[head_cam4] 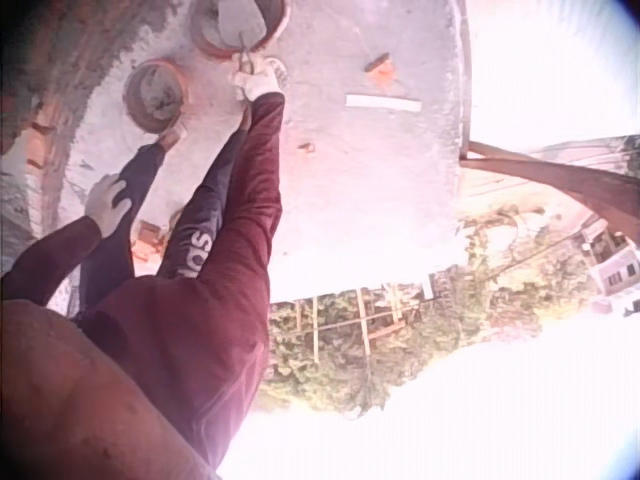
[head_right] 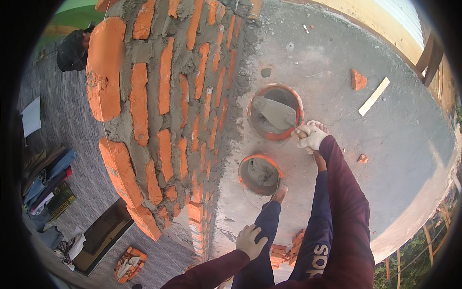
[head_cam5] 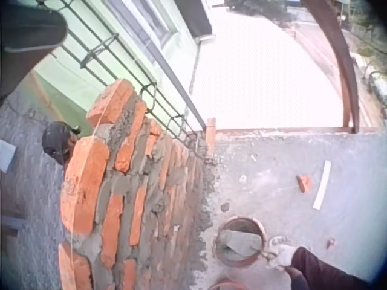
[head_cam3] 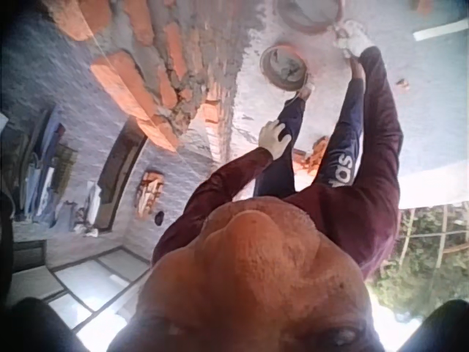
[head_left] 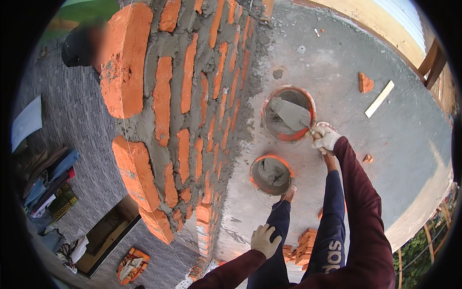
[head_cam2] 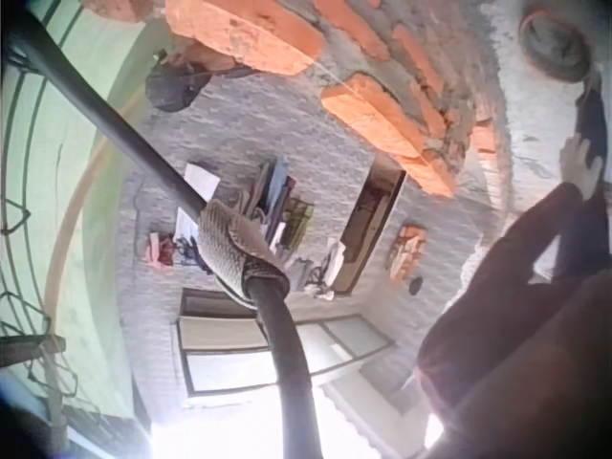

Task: The person scoops mortar from a bucket with a trowel, spreads it on a brick, and places the brick onto a growing wall. The person repeats this process, adjusting bricks and tapping them into place while another worker is visible nearby.

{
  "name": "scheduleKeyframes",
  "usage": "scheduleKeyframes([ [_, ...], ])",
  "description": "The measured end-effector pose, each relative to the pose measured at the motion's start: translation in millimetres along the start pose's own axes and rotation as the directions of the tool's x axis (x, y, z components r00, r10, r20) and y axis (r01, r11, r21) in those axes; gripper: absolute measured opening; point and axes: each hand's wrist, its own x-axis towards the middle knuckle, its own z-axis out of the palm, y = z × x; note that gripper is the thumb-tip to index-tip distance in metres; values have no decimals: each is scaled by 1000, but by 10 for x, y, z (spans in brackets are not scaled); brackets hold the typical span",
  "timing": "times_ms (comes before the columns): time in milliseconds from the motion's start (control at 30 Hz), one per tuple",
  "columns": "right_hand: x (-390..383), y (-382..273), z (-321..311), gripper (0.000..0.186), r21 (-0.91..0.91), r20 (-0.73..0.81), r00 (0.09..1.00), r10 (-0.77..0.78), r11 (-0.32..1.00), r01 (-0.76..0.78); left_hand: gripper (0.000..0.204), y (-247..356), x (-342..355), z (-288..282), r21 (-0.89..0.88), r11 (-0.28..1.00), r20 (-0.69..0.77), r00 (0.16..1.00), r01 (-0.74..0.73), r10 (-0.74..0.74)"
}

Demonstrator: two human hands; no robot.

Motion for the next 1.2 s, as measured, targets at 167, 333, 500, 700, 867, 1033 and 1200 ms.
scheduleKeyframes([
  [167, -932, -1145, -133, 56, 380, -271, 963, 4, 919, 103, 49, -92, 21, -45, -26, 1000, 13, 1000, -11, 12],
  [333, -1151, -2525, -150, 60, 701, -607, 754, 253, 616, 358, 50, -269, 18, 5, -30, 999, 22, 999, -34, 34],
  [500, -353, -3543, -24, 77, 540, -788, 448, 422, 824, 173, 48, -330, 11, -45, -92, 996, 61, 998, 18, -12],
  [700, -361, -4000, 236, 63, 494, -809, 530, 254, 783, 379, 46, -280, -23, 22, -238, 970, 32, 999, 46, -40],
  [867, -195, -3578, -397, 43, 861, -250, 885, -392, -508, 18, 44, -165, -98, -43, -156, 988, -60, 998, 11, -21],
  [1033, 229, -3901, -475, 61, 852, -272, 705, -655, -504, -139, 44, -198, -133, 124, -178, 984, -85, 996, 14, -29],
  [1200, -91, -4308, -115, 65, 880, -233, 726, -647, -458, -125, 44, -172, -180, 213, -221, 974, -71, 995, 47, -65],
])
